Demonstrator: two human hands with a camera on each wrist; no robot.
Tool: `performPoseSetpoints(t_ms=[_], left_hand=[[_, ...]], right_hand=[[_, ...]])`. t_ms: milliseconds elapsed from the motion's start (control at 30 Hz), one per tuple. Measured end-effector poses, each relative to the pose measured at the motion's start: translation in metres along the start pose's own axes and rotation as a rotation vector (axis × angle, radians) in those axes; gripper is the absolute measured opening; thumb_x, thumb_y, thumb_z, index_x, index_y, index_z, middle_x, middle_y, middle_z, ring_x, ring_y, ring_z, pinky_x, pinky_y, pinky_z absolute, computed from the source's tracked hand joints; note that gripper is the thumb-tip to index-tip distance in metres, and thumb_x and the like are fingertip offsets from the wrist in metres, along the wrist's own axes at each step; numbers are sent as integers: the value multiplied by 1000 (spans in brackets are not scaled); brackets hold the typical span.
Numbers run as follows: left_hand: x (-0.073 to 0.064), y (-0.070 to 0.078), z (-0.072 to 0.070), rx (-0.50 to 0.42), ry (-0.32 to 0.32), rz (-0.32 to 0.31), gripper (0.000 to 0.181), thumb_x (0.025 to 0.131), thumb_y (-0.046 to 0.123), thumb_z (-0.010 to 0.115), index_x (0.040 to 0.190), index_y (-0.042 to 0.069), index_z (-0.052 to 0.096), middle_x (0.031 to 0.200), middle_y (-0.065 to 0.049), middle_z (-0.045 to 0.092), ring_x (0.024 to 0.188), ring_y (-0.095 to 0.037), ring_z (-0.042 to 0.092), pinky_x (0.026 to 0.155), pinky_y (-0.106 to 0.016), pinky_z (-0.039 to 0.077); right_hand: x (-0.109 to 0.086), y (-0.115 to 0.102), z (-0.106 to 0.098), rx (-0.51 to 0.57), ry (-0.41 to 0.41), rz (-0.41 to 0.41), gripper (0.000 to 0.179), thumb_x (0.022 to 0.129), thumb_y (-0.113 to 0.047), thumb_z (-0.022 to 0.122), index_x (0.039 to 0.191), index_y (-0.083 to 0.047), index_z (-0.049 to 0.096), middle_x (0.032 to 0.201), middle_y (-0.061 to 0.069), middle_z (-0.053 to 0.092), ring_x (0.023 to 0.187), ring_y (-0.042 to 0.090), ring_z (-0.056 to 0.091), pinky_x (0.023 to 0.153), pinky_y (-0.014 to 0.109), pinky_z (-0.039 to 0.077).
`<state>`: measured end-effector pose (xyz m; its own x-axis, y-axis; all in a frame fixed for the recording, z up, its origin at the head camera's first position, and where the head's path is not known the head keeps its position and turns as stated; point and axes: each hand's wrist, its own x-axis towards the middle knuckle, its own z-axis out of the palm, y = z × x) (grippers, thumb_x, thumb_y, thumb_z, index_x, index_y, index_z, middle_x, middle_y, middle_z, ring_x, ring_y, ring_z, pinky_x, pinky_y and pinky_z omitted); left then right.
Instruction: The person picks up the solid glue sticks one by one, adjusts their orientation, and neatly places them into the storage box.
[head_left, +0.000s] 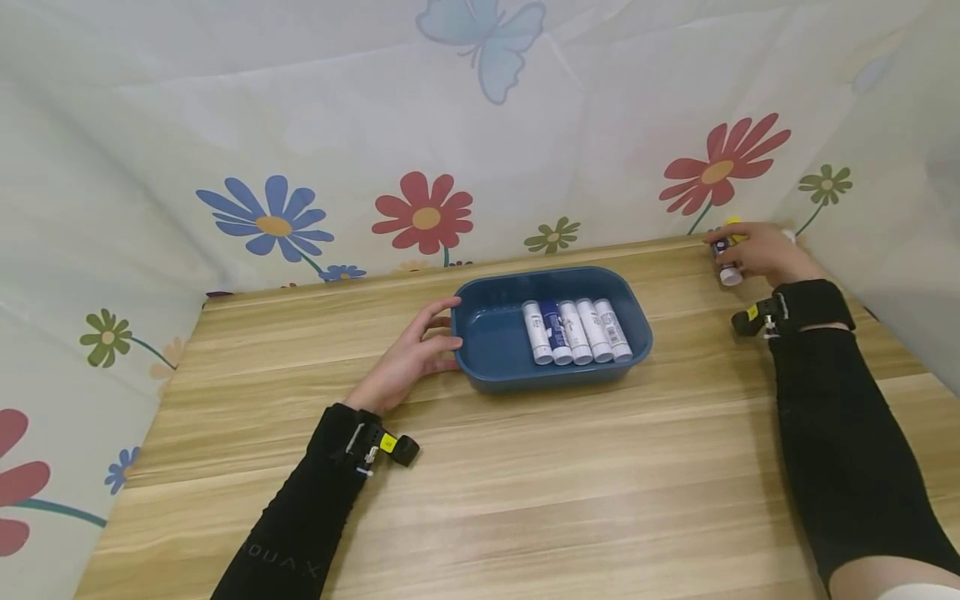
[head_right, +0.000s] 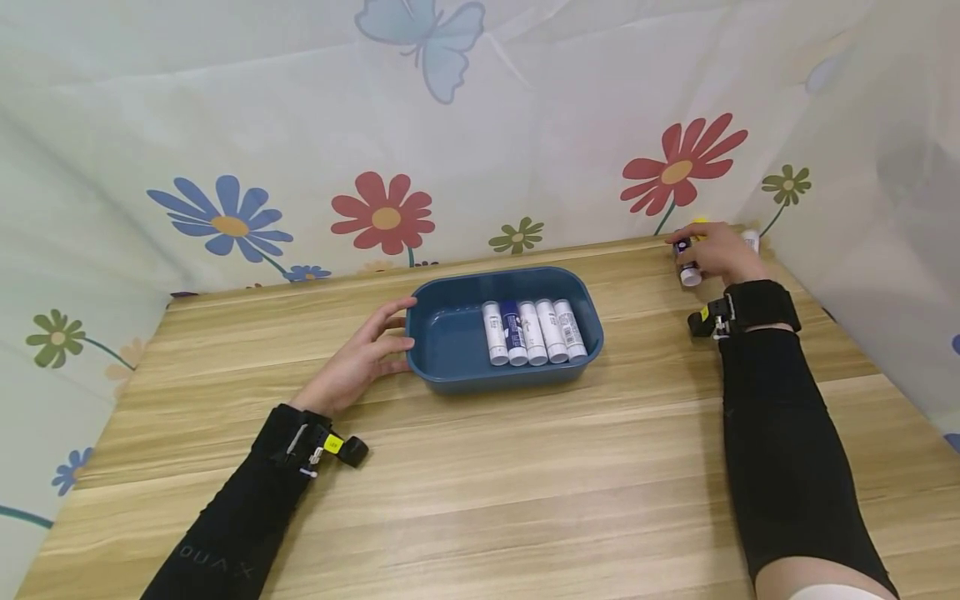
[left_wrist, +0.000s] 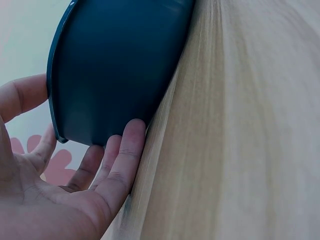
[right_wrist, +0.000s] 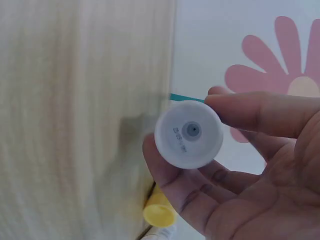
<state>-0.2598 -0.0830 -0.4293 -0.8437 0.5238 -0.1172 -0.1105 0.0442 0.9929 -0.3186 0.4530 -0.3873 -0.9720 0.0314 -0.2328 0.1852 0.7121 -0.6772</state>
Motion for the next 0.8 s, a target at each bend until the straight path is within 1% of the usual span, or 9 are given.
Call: performPoseSetpoints(t_ms=[133,267,467,667,800], left_hand=[[0,0,0,2,0,-1,56,98,18,58,147,34,36,144,-9,33,128,-34,47,100,-45,54],[0,0,0,2,-3,1,56,99,18,57,148,34,36,144,-9,33,128,-33,46,100,-45,54],[0,1,0,-2,-2,4,55,99,17,57,147,34,36,144,-9,33,127,-33,46,99,-45,54],[-1,1,0,-1,-4,6,56,99,17,57,148,33,36,144,-9,33,127,-33,46,99,-46,54],[-1,1,0,-2,-6,8,55,99,17,57,148,33,36,144,-9,33,128,-32,46,99,-45,54]], right_hand=[[-2,-6,-1,4,-2,2,46,102,-13,45,145,5,40,137,27,36,92,22,51,68,22,52],[-4,-10,-2,15,-15,14,47,104,-17,42,146,4,39,139,26,34,98,23,50,70,20,52],[-7,-13,-3,19,-16,16,49,104,-23,43,147,1,38,143,27,32,109,33,45,72,19,51],[-11,-22,-4,-2,-5,-2,49,104,-24,45,147,-1,38,141,27,34,109,37,42,71,17,49],[-15,-29,-5,-6,8,-18,50,103,-24,47,147,-1,39,138,27,36,107,38,43,71,18,49]])
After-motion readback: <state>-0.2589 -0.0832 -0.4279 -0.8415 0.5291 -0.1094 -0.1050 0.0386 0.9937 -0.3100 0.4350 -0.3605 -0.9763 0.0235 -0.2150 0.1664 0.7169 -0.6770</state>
